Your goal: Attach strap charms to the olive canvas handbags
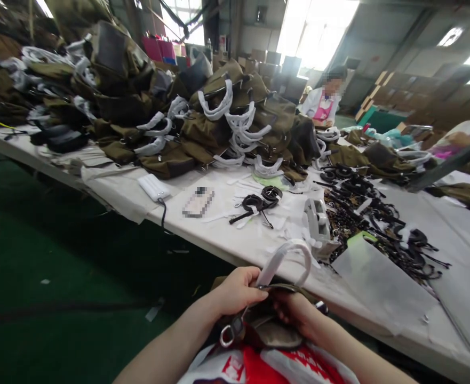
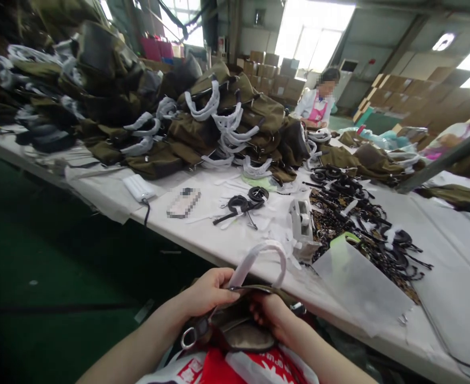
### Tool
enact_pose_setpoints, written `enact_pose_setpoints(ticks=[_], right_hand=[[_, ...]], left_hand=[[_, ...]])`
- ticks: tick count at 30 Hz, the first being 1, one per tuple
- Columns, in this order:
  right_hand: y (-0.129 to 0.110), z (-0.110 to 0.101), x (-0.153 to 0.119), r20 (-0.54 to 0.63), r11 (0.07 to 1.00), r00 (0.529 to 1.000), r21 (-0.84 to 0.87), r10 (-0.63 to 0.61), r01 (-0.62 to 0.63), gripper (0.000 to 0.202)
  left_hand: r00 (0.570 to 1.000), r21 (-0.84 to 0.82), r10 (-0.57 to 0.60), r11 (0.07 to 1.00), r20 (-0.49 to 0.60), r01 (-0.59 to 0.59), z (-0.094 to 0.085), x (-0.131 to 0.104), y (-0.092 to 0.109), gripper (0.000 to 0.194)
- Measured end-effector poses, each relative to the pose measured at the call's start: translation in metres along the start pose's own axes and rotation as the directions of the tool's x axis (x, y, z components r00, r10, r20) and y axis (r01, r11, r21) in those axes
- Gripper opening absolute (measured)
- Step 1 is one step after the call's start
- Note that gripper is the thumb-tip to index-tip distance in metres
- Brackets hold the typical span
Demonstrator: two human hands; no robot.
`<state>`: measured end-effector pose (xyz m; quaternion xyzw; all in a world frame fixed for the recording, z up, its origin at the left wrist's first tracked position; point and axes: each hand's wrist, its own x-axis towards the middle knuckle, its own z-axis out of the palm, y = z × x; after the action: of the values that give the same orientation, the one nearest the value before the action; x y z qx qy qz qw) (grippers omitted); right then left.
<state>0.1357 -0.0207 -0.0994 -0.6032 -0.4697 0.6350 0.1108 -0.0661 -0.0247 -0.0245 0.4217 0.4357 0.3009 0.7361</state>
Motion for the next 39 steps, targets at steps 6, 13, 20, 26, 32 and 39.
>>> enact_pose_setpoints(ticks=[6, 13, 20, 26, 32, 39], right_hand=[[-0.006, 0.001, -0.006, -0.061, 0.950, 0.995, -0.305, -0.084, 0.062, 0.033], [-0.029, 0.011, -0.029, 0.056, 0.754, 0.957, -0.603, -0.286, 0.260, 0.024], [-0.063, 0.050, -0.044, 0.423, 0.460, 0.802, -0.662, -0.422, 0.591, 0.028], [-0.062, 0.046, -0.038, 0.207, 0.703, 0.839, -0.466, -0.504, 0.537, 0.019], [-0.064, 0.029, -0.043, 0.199, 0.976, 0.956, 0.033, -0.217, 0.215, 0.029], [-0.065, 0.020, -0.052, 0.208, 0.980, 0.960, 0.111, -0.185, 0.164, 0.026]], left_hand=[[0.999, 0.034, 0.036, 0.999, 0.013, -0.036, -0.003, 0.000, -0.003, 0.032], [0.999, 0.095, 0.050, 0.994, 0.009, -0.051, -0.006, 0.004, -0.006, 0.031], [0.986, 0.582, 0.167, 0.804, -0.029, -0.119, -0.010, -0.010, 0.013, 0.030], [0.832, 0.925, 0.512, 0.169, 0.213, -0.341, 0.015, -0.049, 0.033, 0.031], [0.888, 0.946, 0.399, 0.128, 0.227, -0.299, 0.005, -0.029, 0.012, 0.033], [0.916, 0.945, 0.298, 0.100, 0.269, -0.310, 0.002, -0.034, 0.014, 0.037]])
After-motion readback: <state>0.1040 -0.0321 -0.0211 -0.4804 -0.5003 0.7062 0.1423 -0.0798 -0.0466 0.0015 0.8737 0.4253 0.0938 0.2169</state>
